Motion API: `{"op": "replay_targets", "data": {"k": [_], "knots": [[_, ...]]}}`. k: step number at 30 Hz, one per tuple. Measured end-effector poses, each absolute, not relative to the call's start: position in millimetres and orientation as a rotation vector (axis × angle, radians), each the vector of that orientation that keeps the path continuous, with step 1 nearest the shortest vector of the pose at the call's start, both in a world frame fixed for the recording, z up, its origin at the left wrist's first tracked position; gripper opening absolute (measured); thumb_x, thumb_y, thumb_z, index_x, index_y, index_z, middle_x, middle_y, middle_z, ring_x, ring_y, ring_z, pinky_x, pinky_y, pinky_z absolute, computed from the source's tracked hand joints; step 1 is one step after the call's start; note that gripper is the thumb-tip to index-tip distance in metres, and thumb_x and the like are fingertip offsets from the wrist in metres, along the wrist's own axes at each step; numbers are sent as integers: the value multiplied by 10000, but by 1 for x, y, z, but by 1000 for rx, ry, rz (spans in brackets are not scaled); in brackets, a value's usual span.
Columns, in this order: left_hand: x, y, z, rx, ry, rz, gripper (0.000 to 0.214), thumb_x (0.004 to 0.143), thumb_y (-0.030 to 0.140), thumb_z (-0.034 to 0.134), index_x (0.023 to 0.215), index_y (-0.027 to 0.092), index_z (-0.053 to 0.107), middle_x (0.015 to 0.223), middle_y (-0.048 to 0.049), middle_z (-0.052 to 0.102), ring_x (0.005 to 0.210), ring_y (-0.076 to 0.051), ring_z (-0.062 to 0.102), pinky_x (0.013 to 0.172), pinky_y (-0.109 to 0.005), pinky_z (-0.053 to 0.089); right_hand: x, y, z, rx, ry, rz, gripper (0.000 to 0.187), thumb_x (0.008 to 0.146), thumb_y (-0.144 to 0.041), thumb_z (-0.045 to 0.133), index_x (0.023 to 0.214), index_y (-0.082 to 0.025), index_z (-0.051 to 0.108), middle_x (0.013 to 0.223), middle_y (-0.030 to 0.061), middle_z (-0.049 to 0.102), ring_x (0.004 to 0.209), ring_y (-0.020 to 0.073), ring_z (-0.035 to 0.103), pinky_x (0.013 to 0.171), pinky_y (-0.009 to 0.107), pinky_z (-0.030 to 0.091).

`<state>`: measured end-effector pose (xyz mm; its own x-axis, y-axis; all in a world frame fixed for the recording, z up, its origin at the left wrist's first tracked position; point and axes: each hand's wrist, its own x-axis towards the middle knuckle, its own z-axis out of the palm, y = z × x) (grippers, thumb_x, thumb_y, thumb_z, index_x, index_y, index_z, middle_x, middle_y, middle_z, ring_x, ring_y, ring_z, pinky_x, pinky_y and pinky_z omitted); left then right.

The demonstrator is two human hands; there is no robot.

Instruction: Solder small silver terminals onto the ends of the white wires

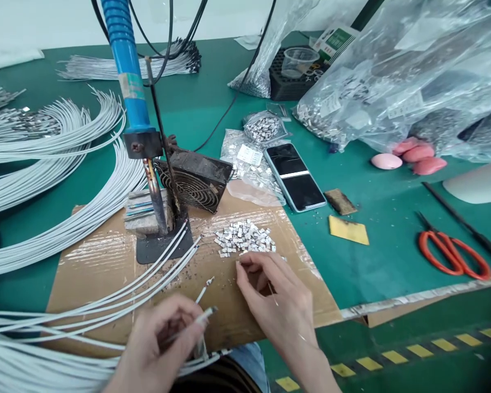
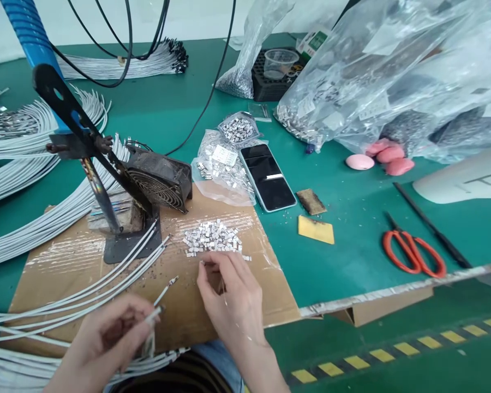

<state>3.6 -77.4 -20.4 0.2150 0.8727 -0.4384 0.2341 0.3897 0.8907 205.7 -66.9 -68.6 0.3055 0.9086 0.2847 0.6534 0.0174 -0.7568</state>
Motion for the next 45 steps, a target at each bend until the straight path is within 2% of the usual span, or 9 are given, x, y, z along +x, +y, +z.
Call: {"op": "replay_targets", "data": {"k": [5, 11, 14, 18, 23, 34, 37, 42, 45], "knots": [[6, -59, -19, 694, 1314, 747, 421, 777, 566, 874, 832, 166, 753, 647, 32, 588, 508, -46, 271, 467, -181, 135, 198, -76, -64, -1729, -1238, 520, 76, 946, -238, 696, 954, -203, 763, 740, 14, 750, 585, 142, 703, 576, 228, 610], [11, -60, -12, 583, 1300, 786, 421, 744, 557, 907, 826, 166, 776, 632, 32, 603, 499, -25, 233, 486, -188, 94, 178, -73, -43, -1422, -1046, 1088, 109, 937, -268, 740, 863, -211, 796, 669, -9, 701, 515, 109, 613, 486, 192, 517], [12, -60, -12, 590, 1303, 788, 425, 742, 562, 906, 802, 163, 772, 605, 46, 571, 494, -20, 213, 482, -186, 85, 168, -72, -38, -1333, -1053, 1194, 122, 923, -246, 750, 828, -226, 823, 667, -16, 685, 524, 95, 561, 481, 184, 461], [11, -60, -14, 597, 1341, 772, 493, 697, 601, 914, 761, 143, 743, 577, 67, 505, 495, -26, 212, 469, -181, 87, 160, -73, -39, -1269, -1041, 1263, 131, 923, -246, 745, 924, -269, 875, 722, 5, 704, 593, 107, 588, 515, 180, 449], [12, -61, -17, 613, 1346, 798, 527, 697, 602, 913, 694, 141, 658, 571, 81, 472, 491, -32, 218, 458, -172, 119, 161, -70, -33, -1284, -1082, 1240, 167, 892, -208, 733, 897, -260, 892, 662, 12, 669, 573, 109, 566, 498, 176, 425], [12, -61, -19, 738, 1328, 870, 472, 742, 565, 899, 673, 169, 651, 594, 68, 534, 560, -75, 371, 493, -151, 286, 156, -73, -39, -1266, -988, 1238, 156, 852, -192, 757, 856, -265, 895, 630, -3, 645, 553, 92, 542, 487, 172, 399], [13, -61, -17, 744, 1333, 881, 465, 734, 571, 901, 677, 181, 654, 601, 61, 575, 576, -81, 460, 550, -150, 367, 157, -74, -45, -1203, -780, 1427, 82, 832, -272, 816, 806, -234, 883, 588, -27, 599, 453, 53, 472, 416, 152, 356], [13, -64, -11, 820, 1382, 852, 393, 747, 486, 901, 673, 187, 657, 598, 55, 584, 571, -92, 480, 557, -165, 378, 166, -71, -43, -1170, -541, 1833, 363, 736, -521, 901, 725, -167, 827, 506, -34, 584, 341, 41, 453, 347, 149, 370], [11, -64, -9, 835, 1413, 783, 355, 732, 431, 892, 661, 177, 656, 580, 56, 541, 554, -92, 432, 523, -169, 336, 170, -66, -35, -1254, -651, 1791, 290, 675, -408, 934, 636, -153, 803, 479, -31, 570, 337, 62, 466, 338, 173, 398]]}}
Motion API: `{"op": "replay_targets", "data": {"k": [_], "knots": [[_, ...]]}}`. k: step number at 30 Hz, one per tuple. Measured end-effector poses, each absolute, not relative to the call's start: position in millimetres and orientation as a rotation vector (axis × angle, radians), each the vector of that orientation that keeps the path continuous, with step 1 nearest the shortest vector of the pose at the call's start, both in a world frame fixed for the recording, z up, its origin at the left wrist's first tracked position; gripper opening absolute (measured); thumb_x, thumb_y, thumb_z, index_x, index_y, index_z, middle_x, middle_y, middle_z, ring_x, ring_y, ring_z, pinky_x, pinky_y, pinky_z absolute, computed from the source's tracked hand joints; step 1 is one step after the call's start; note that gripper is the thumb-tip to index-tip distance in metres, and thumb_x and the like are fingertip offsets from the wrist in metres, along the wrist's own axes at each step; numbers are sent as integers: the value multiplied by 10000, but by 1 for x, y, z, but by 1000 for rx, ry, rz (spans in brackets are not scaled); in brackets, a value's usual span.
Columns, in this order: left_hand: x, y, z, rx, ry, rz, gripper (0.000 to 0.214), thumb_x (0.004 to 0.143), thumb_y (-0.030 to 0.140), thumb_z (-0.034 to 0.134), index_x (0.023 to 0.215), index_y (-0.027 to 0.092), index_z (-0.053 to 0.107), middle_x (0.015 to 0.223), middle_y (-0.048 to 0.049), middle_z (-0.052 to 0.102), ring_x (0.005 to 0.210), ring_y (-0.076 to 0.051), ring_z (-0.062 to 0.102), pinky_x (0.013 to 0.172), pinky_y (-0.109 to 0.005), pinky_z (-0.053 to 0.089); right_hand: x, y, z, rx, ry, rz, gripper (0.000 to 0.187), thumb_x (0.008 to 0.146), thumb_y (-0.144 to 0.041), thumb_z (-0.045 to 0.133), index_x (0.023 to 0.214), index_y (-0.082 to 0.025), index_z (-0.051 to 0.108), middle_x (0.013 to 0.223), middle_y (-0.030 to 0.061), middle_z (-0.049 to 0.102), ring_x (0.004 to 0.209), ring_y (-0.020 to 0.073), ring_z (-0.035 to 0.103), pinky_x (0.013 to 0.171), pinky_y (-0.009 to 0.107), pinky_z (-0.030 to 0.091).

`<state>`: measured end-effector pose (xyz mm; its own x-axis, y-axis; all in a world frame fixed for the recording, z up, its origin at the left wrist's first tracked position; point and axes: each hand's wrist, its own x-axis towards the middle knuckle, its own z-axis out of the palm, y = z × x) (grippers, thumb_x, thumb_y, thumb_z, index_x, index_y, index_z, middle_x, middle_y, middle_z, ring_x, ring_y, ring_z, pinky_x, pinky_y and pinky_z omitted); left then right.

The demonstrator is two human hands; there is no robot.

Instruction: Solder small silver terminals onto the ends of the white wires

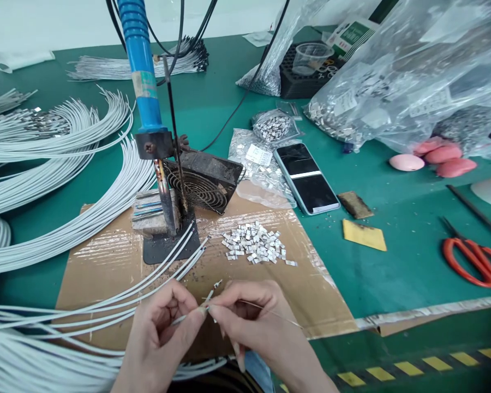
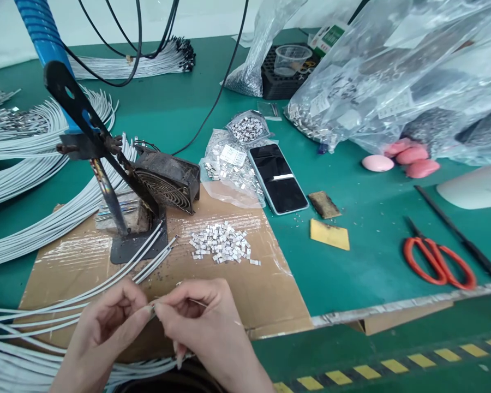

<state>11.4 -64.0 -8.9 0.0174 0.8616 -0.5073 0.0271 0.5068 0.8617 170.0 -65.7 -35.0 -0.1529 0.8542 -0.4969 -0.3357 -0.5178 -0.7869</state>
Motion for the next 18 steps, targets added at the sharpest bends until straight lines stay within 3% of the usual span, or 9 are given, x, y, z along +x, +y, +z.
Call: {"op": "replay_targets", "data": {"k": [3, 10, 14, 18], "knots": [[11, -62, -8, 859, 1458, 744, 321, 720, 393, 873, 639, 164, 663, 580, 44, 538, 559, -96, 442, 523, -174, 337, 174, -61, -24, -1362, -939, 1602, 118, 733, -246, 823, 646, -167, 831, 538, -13, 589, 418, 79, 505, 380, 176, 405], [16, -60, -4, 869, 1520, 739, 275, 689, 355, 840, 604, 157, 668, 539, 53, 516, 522, -84, 427, 510, -174, 320, 182, -60, -14, -1388, -1259, 1425, 210, 830, -240, 711, 672, -159, 824, 568, 19, 642, 518, 100, 525, 470, 189, 384], [22, -63, -4, 863, 1551, 790, 345, 690, 399, 865, 586, 153, 646, 513, 69, 471, 500, -69, 376, 497, -175, 287, 172, -68, -16, -1448, -1003, 1456, 149, 800, -238, 755, 677, -173, 808, 558, -10, 615, 476, 79, 491, 439, 171, 386], [26, -65, -3, 755, 1509, 838, 502, 703, 585, 889, 609, 158, 643, 497, 46, 521, 476, -71, 395, 465, -179, 285, 145, -80, -26, -1420, -638, 1428, 215, 830, -338, 788, 679, -184, 793, 512, -20, 594, 385, 82, 466, 372, 190, 400]]}}
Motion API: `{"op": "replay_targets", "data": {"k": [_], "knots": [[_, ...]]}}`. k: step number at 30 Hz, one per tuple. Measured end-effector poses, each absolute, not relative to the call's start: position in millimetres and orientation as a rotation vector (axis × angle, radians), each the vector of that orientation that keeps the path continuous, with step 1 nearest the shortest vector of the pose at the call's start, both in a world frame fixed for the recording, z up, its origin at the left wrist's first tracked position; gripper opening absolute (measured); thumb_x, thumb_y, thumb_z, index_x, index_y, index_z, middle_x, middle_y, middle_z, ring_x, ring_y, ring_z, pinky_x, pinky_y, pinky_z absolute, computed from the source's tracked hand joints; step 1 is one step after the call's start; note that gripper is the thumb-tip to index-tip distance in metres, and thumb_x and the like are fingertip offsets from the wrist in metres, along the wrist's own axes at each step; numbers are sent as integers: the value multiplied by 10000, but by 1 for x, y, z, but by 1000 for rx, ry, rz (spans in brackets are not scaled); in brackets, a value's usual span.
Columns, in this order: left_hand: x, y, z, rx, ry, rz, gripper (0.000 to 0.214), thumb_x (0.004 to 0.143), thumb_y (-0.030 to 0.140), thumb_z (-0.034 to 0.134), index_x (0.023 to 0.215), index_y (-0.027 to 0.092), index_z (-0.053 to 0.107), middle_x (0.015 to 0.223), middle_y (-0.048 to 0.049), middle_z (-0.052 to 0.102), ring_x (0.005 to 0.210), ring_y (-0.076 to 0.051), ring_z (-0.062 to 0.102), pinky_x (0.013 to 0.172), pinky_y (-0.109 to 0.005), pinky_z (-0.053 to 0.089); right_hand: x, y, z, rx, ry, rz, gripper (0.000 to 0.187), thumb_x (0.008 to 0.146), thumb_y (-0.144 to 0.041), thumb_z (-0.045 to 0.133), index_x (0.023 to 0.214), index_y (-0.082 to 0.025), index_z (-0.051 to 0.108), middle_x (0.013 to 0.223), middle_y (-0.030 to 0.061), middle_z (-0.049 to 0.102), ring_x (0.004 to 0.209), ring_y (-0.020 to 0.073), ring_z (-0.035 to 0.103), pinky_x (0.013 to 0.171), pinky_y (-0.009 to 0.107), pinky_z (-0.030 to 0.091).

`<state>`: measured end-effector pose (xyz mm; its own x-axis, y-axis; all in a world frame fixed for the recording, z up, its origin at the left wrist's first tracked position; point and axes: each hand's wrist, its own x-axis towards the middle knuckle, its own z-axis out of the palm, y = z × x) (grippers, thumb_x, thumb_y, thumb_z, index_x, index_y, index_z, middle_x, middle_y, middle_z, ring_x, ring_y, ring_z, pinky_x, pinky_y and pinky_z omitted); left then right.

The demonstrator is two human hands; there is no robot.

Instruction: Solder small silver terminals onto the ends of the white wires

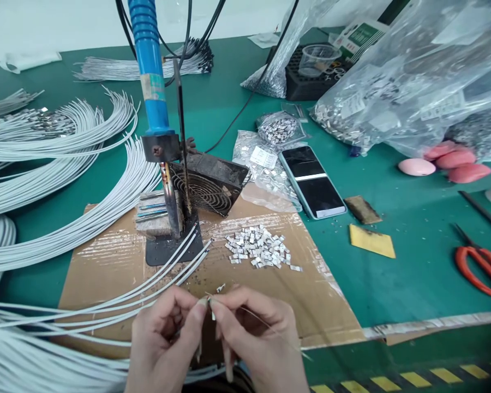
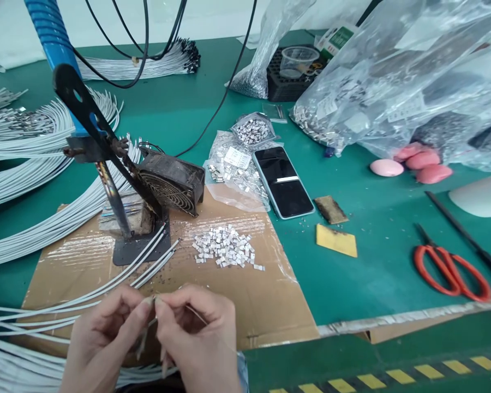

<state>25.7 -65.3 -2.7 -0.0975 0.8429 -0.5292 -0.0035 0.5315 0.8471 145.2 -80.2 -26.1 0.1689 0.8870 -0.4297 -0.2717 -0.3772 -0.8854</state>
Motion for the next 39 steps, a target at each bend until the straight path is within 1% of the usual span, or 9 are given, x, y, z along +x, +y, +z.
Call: {"op": "replay_targets", "data": {"k": [3, 7, 11, 15, 18, 24, 29, 32, 39], "knots": [[22, -64, -2, 658, 1430, 860, 544, 678, 645, 899, 648, 157, 662, 531, 39, 550, 480, -61, 379, 439, -156, 263, 126, -88, -39, -1381, -772, 1069, 172, 874, -249, 754, 723, -203, 823, 543, 5, 625, 436, 110, 501, 398, 215, 398], [12, -57, -8, 599, 1321, 882, 445, 708, 550, 927, 734, 165, 704, 577, 35, 594, 494, -56, 397, 461, -139, 288, 122, -88, -48, -1319, -1036, 710, 190, 883, -95, 717, 860, -220, 858, 603, 22, 666, 491, 124, 542, 475, 249, 444], [10, -51, -11, 702, 1391, 899, 309, 717, 405, 928, 682, 162, 740, 559, 35, 584, 513, -66, 434, 491, -142, 323, 139, -80, -40, -1274, -1075, 919, 222, 896, -109, 731, 965, -272, 865, 655, 6, 708, 521, 118, 610, 497, 219, 487], [19, -48, -3, 774, 1559, 923, 168, 644, 243, 884, 627, 171, 733, 536, 48, 576, 509, -66, 457, 497, -130, 347, 154, -72, -29, -1353, -849, 1095, 78, 904, -215, 767, 866, -262, 816, 606, -26, 708, 468, 109, 636, 463, 182, 517], [23, -47, 3, 799, 1600, 923, 129, 643, 232, 849, 619, 179, 733, 535, 44, 599, 506, -74, 486, 501, -134, 388, 156, -67, -26, -1318, -960, 1041, 125, 891, -171, 767, 808, -251, 814, 646, -20, 722, 501, 109, 640, 492, 187, 531], [23, -45, 5, 814, 1621, 936, 117, 641, 234, 849, 621, 193, 741, 556, 29, 634, 540, -101, 542, 525, -149, 447, 154, -61, -28, -1282, -1119, 942, 157, 887, -120, 763, 859, -250, 846, 763, 14, 771, 630, 145, 686, 594, 224, 573], [21, -45, 3, 763, 1582, 918, 126, 627, 224, 873, 618, 193, 752, 562, 25, 650, 536, -96, 543, 526, -140, 461, 158, -57, -28, -1329, -1060, 985, 154, 878, -149, 785, 843, -279, 860, 728, -7, 741, 553, 117, 620, 535, 208, 525], [19, -44, 2, 762, 1544, 938, 138, 619, 208, 885, 602, 194, 749, 677, -8, 733, 601, -114, 630, 576, -143, 517, 159, -55, -29, -1319, -1028, 1066, 144, 882, -174, 785, 851, -280, 876, 723, 6, 730, 499, 108, 565, 478, 219, 476], [20, -43, 5, 792, 1541, 979, 143, 631, 192, 877, 583, 201, 744, 712, -28, 754, 676, -156, 720, 616, -156, 572, 157, -54, -28, -1302, -975, 1144, 132, 862, -192, 795, 776, -270, 859, 713, 8, 714, 576, 121, 596, 529, 212, 491]]}}
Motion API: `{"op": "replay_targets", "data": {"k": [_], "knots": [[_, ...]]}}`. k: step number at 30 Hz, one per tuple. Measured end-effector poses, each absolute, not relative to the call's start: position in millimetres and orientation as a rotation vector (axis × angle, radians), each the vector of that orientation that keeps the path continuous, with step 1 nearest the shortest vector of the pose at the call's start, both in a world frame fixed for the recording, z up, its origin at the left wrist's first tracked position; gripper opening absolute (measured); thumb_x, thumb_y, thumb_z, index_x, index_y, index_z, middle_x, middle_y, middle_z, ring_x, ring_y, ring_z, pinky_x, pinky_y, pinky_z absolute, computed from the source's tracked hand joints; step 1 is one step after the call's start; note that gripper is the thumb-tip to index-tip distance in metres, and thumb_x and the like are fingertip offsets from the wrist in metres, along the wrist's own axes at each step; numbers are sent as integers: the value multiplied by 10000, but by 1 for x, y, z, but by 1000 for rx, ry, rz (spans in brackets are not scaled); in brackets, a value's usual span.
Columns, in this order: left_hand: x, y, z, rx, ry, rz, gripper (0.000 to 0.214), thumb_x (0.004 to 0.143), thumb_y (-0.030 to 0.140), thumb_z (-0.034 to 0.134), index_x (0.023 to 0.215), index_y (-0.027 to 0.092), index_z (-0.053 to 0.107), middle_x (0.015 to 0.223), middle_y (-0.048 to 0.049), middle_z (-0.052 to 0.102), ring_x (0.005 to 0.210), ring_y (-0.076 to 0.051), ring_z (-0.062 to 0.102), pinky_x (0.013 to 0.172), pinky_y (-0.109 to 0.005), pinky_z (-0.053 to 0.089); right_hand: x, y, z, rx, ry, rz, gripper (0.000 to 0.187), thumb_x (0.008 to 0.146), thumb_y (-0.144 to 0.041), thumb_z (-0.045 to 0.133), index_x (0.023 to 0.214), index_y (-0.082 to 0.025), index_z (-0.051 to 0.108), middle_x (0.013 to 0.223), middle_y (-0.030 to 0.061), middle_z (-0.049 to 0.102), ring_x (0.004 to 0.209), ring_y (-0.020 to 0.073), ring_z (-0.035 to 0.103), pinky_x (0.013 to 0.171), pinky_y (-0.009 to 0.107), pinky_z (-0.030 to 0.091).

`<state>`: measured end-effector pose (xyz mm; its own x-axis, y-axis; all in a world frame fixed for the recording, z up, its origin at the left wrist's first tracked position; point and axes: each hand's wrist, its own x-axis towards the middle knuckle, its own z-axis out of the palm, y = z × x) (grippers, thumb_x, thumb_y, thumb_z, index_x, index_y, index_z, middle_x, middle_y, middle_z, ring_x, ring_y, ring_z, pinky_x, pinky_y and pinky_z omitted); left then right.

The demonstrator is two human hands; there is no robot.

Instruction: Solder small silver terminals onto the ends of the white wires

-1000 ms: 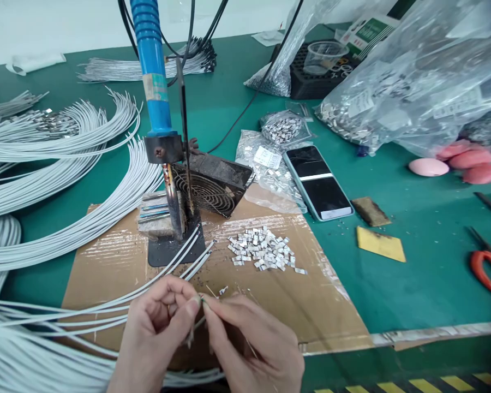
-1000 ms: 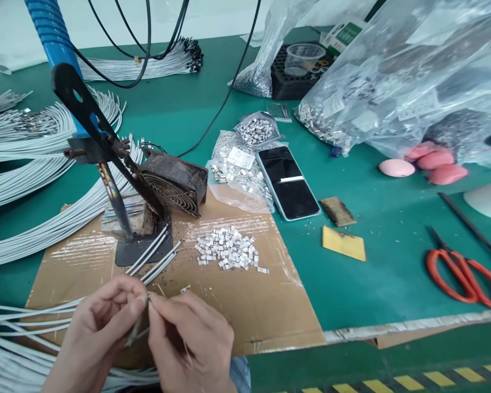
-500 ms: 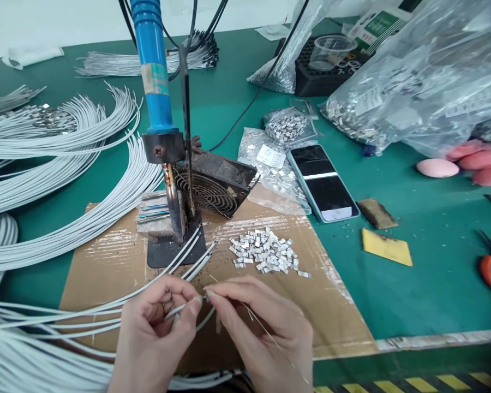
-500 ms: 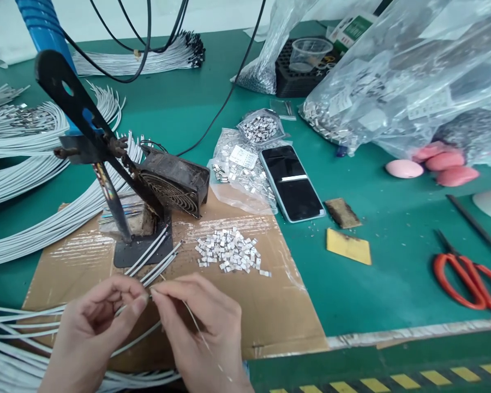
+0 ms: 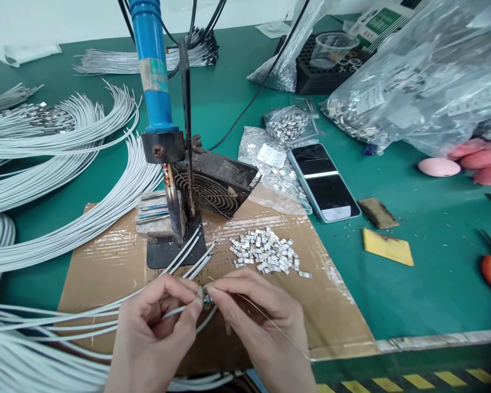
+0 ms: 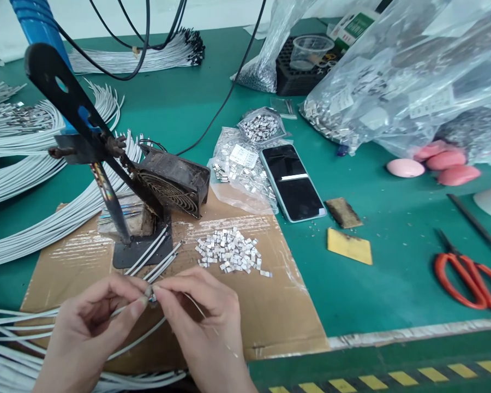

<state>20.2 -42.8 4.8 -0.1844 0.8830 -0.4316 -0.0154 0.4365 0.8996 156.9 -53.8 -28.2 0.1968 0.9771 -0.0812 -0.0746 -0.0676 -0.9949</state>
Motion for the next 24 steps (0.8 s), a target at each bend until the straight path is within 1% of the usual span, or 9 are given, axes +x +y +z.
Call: {"op": "replay_targets", "data": {"k": [9, 13, 16, 19, 21, 22, 24], "knots": [[21, -42, 6, 766, 1552, 976, 168, 609, 177, 874, 562, 202, 715, 726, -31, 751, 676, -164, 727, 618, -177, 582, 159, -54, -31, -1294, -1043, 1112, 120, 875, -186, 789, 815, -256, 865, 724, 26, 733, 605, 149, 635, 545, 235, 520], [23, -42, 6, 776, 1552, 992, 167, 617, 164, 849, 546, 206, 704, 712, -20, 750, 670, -147, 714, 615, -154, 562, 159, -55, -34, -1264, -1086, 1088, 171, 874, -151, 789, 897, -286, 891, 733, 21, 739, 615, 143, 656, 544, 221, 527], [24, -42, 6, 794, 1553, 997, 164, 620, 156, 838, 542, 204, 703, 708, -19, 750, 663, -142, 708, 612, -148, 554, 158, -56, -35, -1260, -1074, 1069, 203, 874, -140, 791, 919, -310, 892, 746, 8, 739, 632, 136, 662, 570, 215, 532], [20, -40, 4, 804, 1548, 986, 156, 639, 152, 828, 553, 205, 709, 726, -23, 762, 678, -145, 722, 627, -149, 561, 158, -58, -35, -1275, -1095, 1029, 179, 892, -165, 785, 928, -312, 881, 772, 2, 743, 653, 135, 663, 592, 215, 533], [16, -38, 1, 850, 1517, 949, 149, 651, 146, 829, 566, 208, 723, 735, -26, 767, 686, -153, 735, 632, -157, 571, 158, -60, -35, -1296, -1148, 1018, 174, 969, -222, 702, 969, -289, 863, 809, 15, 727, 648, 136, 642, 585, 223, 522], [14, -37, 0, 889, 1498, 925, 144, 650, 138, 832, 574, 209, 733, 742, -28, 771, 690, -158, 741, 628, -159, 574, 159, -61, -34, -1316, -1163, 1021, 213, 1016, -255, 632, 1014, -277, 844, 827, 20, 711, 641, 135, 626, 580, 228, 514], [12, -36, -2, 950, 1494, 909, 140, 651, 126, 834, 584, 210, 745, 752, -32, 771, 715, -165, 753, 633, -157, 574, 159, -63, -34, -1378, -1138, 1036, 283, 1082, -296, 494, 1158, -272, 766, 866, 17, 682, 639, 134, 599, 582, 233, 497]]}}
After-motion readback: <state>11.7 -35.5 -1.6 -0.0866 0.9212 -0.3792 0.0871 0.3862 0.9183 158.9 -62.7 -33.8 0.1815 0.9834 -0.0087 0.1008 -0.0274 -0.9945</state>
